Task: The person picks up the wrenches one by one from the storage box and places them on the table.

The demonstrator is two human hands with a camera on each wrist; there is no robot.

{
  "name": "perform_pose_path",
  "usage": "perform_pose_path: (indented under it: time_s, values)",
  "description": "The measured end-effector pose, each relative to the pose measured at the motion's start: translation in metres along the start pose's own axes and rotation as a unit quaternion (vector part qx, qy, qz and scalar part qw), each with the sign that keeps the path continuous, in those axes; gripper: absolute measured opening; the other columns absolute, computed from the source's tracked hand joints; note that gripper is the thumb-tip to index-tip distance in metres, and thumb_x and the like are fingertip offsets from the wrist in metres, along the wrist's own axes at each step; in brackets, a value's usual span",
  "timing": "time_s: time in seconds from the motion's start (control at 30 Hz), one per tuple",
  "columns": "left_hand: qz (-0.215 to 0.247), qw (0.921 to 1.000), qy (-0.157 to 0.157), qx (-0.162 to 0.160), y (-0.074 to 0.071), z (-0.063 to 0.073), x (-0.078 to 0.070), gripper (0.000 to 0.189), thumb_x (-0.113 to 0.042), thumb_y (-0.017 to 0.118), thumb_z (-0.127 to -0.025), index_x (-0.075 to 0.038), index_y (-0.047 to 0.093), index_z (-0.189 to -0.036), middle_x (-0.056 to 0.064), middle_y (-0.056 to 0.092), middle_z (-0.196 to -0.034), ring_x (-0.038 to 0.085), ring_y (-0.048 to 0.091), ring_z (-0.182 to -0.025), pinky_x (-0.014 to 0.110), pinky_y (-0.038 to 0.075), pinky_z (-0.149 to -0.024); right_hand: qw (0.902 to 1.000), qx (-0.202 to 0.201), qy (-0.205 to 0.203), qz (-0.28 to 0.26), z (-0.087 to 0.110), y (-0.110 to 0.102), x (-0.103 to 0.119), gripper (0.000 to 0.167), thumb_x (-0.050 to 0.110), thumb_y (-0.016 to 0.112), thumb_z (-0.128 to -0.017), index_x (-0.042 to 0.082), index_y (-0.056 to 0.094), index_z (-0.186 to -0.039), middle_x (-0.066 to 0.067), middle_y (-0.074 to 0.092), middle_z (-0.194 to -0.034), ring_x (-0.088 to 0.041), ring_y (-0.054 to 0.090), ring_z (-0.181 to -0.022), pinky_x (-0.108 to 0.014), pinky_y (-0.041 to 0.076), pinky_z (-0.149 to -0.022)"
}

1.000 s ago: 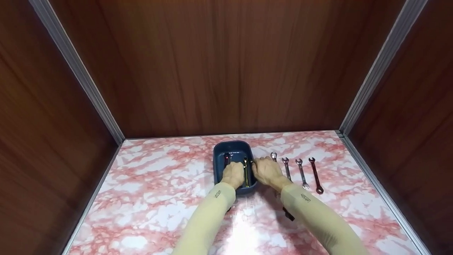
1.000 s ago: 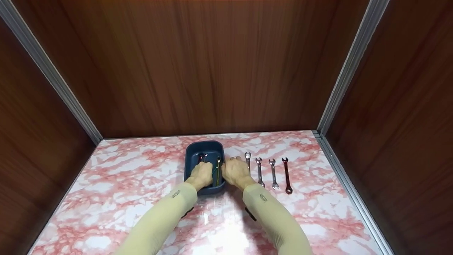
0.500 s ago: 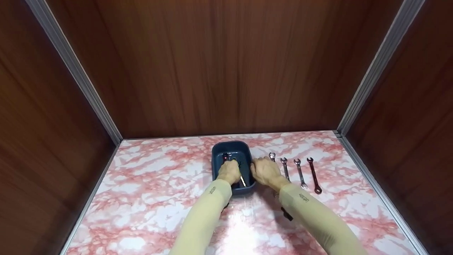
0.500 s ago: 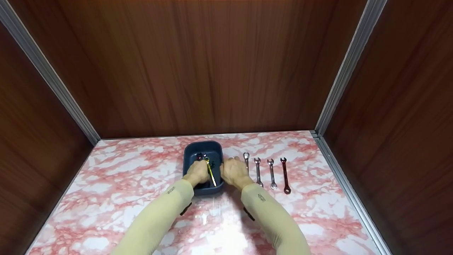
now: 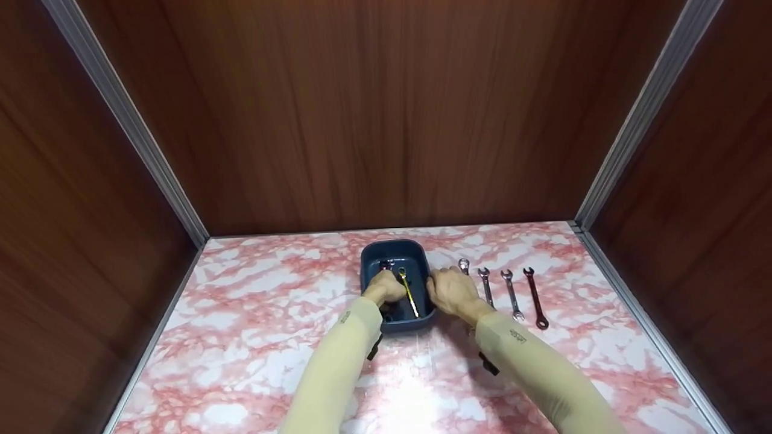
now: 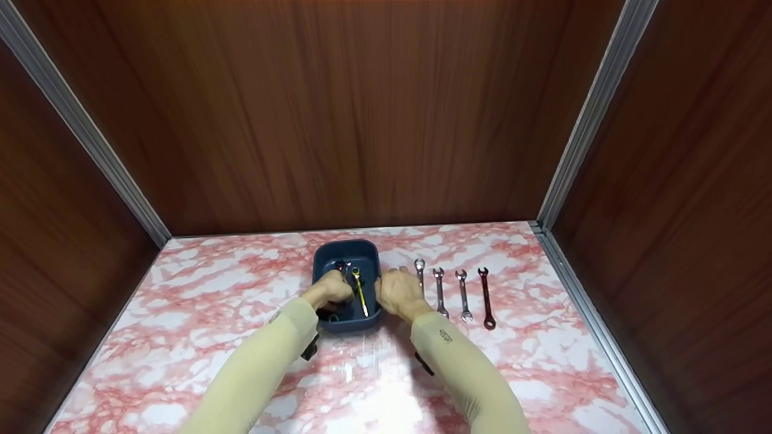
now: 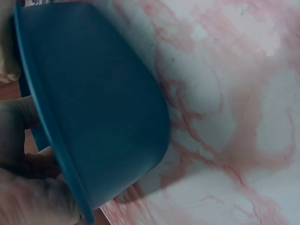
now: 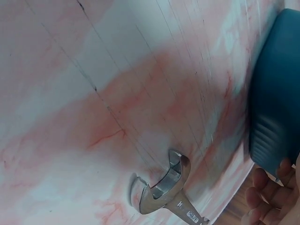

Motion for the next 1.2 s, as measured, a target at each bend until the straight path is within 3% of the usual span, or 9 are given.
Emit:
perform_pose_path:
  time_s: [0.07,0.23,0.3,0.33,0.43,0.6,0.8,0.93,1.2]
  values:
    - [0.036,0.9991,-0.017,0.011,-0.003,0.005,-0.002,0.012,-0.012,0.077,-0.081,-0.009,0.068,-0.088,0.009,0.07,-0.097,0.023,0.074,-0.067,0.04,0.065,-0.056,1.0,0.0,0.001,-0.001,0.0,0.0,0.0,0.037,0.031,0.051,-0.114,0.001,0.073,-0.11,-0.024,0.079,-0.105,-0.044,0.074,-0.105,-0.063,0.063,-0.091]
    - [0.114,0.9929,-0.025,0.024,-0.035,0.085,-0.039,0.016,0.003,0.065,-0.082,-0.008,0.057,-0.088,0.001,0.055,-0.079,0.016,0.061,-0.068,0.035,0.063,-0.063,1.0,-0.003,0.003,-0.001,0.0,0.0,0.0,0.035,0.031,0.052,-0.113,0.003,0.073,-0.108,-0.023,0.079,-0.105,-0.044,0.075,-0.105,-0.063,0.063,-0.09]
    - [0.143,0.9891,-0.015,0.031,-0.046,0.109,-0.049,0.019,0.005,0.063,-0.084,-0.01,0.052,-0.087,-0.001,0.048,-0.074,0.014,0.055,-0.068,0.032,0.061,-0.064,1.0,-0.007,0.001,-0.001,0.0,0.0,0.0,0.034,0.03,0.053,-0.113,0.003,0.073,-0.107,-0.023,0.079,-0.104,-0.043,0.075,-0.104,-0.063,0.063,-0.09]
    - [0.154,0.9874,-0.009,0.035,-0.049,0.112,-0.049,0.022,0.005,0.062,-0.084,-0.012,0.049,-0.083,-0.002,0.045,-0.071,0.013,0.051,-0.067,0.03,0.059,-0.062,1.0,-0.008,0.002,-0.002,0.0,0.0,0.0,0.034,0.03,0.053,-0.113,0.003,0.073,-0.106,-0.023,0.079,-0.104,-0.043,0.075,-0.104,-0.063,0.063,-0.09]
    - [0.175,0.9833,-0.001,0.049,-0.051,0.106,-0.044,0.032,0.007,0.062,-0.084,-0.017,0.044,-0.072,-0.004,0.043,-0.066,0.012,0.047,-0.063,0.029,0.056,-0.06,0.9999,-0.01,0.003,-0.002,0.0,0.001,0.0,0.034,0.03,0.053,-0.114,0.003,0.073,-0.106,-0.023,0.079,-0.104,-0.043,0.074,-0.104,-0.063,0.063,-0.09]
    - [0.195,0.9795,0.016,0.048,-0.058,0.109,-0.039,0.043,0.008,0.059,-0.084,-0.023,0.037,-0.064,-0.009,0.037,-0.057,0.008,0.043,-0.059,0.027,0.055,-0.058,0.9999,-0.013,0.005,0.005,0.001,0.005,-0.002,0.033,0.03,0.053,-0.115,0.003,0.072,-0.113,-0.023,0.079,-0.106,-0.043,0.074,-0.103,-0.062,0.064,-0.09]
    - [0.252,0.9658,0.025,0.057,-0.068,0.111,-0.029,0.022,0.006,0.061,-0.086,-0.013,0.055,-0.096,-0.006,0.049,-0.067,0.01,0.054,-0.068,0.028,0.058,-0.063,0.9989,-0.024,-0.005,0.04,0.001,0.005,-0.003,0.034,0.031,0.054,-0.114,0.001,0.068,-0.122,-0.025,0.077,-0.114,-0.044,0.072,-0.109,-0.06,0.063,-0.092]
    - [0.29,0.9545,0.016,0.066,-0.074,0.111,-0.024,0.036,0.006,0.062,-0.087,-0.005,0.058,-0.122,-0.002,0.059,-0.082,0.013,0.063,-0.076,0.028,0.059,-0.066,0.9981,-0.028,-0.011,0.054,0.001,0.005,-0.003,0.036,0.032,0.052,-0.114,0.002,0.068,-0.124,-0.024,0.076,-0.12,-0.044,0.069,-0.116,-0.06,0.06,-0.099]
    - [0.334,0.9405,0.004,0.064,-0.088,0.112,-0.017,0.039,0.007,0.061,-0.088,-0.008,0.054,-0.124,-0.001,0.062,-0.087,0.013,0.065,-0.083,0.036,0.06,-0.082,0.9982,-0.037,-0.014,0.046,0.001,0.005,-0.002,0.034,0.031,0.052,-0.113,0.002,0.068,-0.123,-0.025,0.075,-0.124,-0.047,0.066,-0.122,-0.064,0.05,-0.109]
Point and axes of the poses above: each hand's wrist, its own z-axis away from the middle knuckle, its own y-axis out of the palm, x = y × z, the point moved 2 cm from there along -z, towards the middle knuckle
